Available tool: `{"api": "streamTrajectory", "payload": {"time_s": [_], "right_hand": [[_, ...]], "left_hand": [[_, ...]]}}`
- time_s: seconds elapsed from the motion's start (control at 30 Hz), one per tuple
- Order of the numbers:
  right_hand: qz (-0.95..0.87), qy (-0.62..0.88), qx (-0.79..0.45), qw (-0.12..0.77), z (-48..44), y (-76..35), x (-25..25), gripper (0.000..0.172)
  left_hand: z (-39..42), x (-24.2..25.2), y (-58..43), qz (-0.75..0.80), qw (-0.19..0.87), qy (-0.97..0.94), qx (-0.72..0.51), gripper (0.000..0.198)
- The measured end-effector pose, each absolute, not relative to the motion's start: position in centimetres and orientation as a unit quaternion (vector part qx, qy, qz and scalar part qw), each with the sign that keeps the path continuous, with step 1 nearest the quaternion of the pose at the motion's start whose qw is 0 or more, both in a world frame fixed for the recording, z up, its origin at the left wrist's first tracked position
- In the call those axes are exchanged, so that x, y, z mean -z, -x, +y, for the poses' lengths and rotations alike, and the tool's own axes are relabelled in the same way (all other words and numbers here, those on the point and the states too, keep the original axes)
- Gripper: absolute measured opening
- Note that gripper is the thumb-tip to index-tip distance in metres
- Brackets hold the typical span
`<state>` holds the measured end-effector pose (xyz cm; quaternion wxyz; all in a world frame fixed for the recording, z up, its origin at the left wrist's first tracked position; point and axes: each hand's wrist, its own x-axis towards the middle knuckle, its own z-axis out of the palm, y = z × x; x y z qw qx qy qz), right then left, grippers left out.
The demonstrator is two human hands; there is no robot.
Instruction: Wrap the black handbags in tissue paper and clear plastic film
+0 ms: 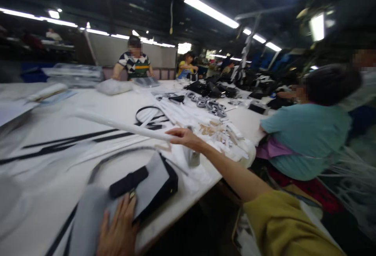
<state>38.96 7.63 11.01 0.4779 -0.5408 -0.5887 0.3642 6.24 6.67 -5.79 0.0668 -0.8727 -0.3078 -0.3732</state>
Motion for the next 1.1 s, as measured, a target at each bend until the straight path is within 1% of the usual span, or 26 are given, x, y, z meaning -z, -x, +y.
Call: {"api": "streamTrajectory", "payload": {"time_s": [0.07, 0.13, 0.17, 0.23, 0.33, 0.43, 0.53, 0.63, 0.7, 0.77, 0.87, 0.97, 1.07, 1.1], "right_hand": [[-0.606, 0.549, -0.383, 0.430, 2.5, -36.9, -9.9, 0.041], [-0.633, 0.564, -0.386, 0.364, -1.9, -35.3, -8.3, 0.036], [-0.651, 0.563, -0.383, 0.336, -3.7, -34.6, -7.3, 0.033], [-0.706, 0.539, -0.355, 0.292, -6.4, -33.3, -5.4, 0.029], [-0.784, 0.498, -0.256, 0.268, -7.8, -31.3, -3.0, 0.023], [-0.827, 0.479, -0.145, 0.257, -6.6, -30.3, -1.6, 0.021], [-0.848, 0.475, -0.051, 0.230, -5.1, -30.9, -1.2, 0.019], [-0.851, 0.477, 0.039, 0.216, -4.7, -32.0, -1.2, 0.021], [-0.841, 0.482, 0.087, 0.229, -4.8, -32.2, -1.1, 0.022], [-0.829, 0.486, 0.117, 0.252, -4.9, -31.9, -0.9, 0.021], [-0.810, 0.494, 0.145, 0.281, -4.6, -31.0, -0.1, 0.021], [-0.789, 0.508, 0.172, 0.301, -3.8, -30.6, 1.0, 0.018], [-0.764, 0.527, 0.205, 0.311, -3.4, -30.6, 2.0, 0.013], [-0.759, 0.531, 0.214, 0.310, -3.4, -30.6, 2.0, 0.011]], "left_hand": [[5.3, 5.0, -5.3, -0.321, 0.027, 0.901, 0.290, 0.067], [5.2, 3.9, -5.0, -0.343, -0.047, 0.915, 0.206, 0.056], [5.5, 3.2, -4.9, -0.345, -0.091, 0.918, 0.172, 0.053], [6.3, 1.5, -4.6, -0.343, -0.174, 0.916, 0.116, 0.052], [7.5, -1.8, -4.1, -0.312, -0.276, 0.908, 0.056, 0.051], [8.9, -4.8, -4.0, -0.249, -0.331, 0.910, 0.002, 0.052], [10.4, -6.9, -4.3, -0.228, -0.349, 0.906, -0.071, 0.060], [11.5, -8.0, -4.8, -0.223, -0.345, 0.902, -0.130, 0.065], [11.8, -8.3, -5.1, -0.226, -0.330, 0.904, -0.150, 0.067], [11.5, -8.1, -5.3, -0.225, -0.307, 0.914, -0.143, 0.069], [9.6, -7.1, -5.5, -0.229, -0.257, 0.934, -0.090, 0.073], [6.3, -4.8, -6.0, -0.299, -0.163, 0.940, -0.031, 0.073], [3.1, -2.0, -6.7, -0.381, -0.031, 0.924, 0.027, 0.066], [2.4, -1.2, -6.9, -0.395, -0.001, 0.918, 0.042, 0.063]]}}
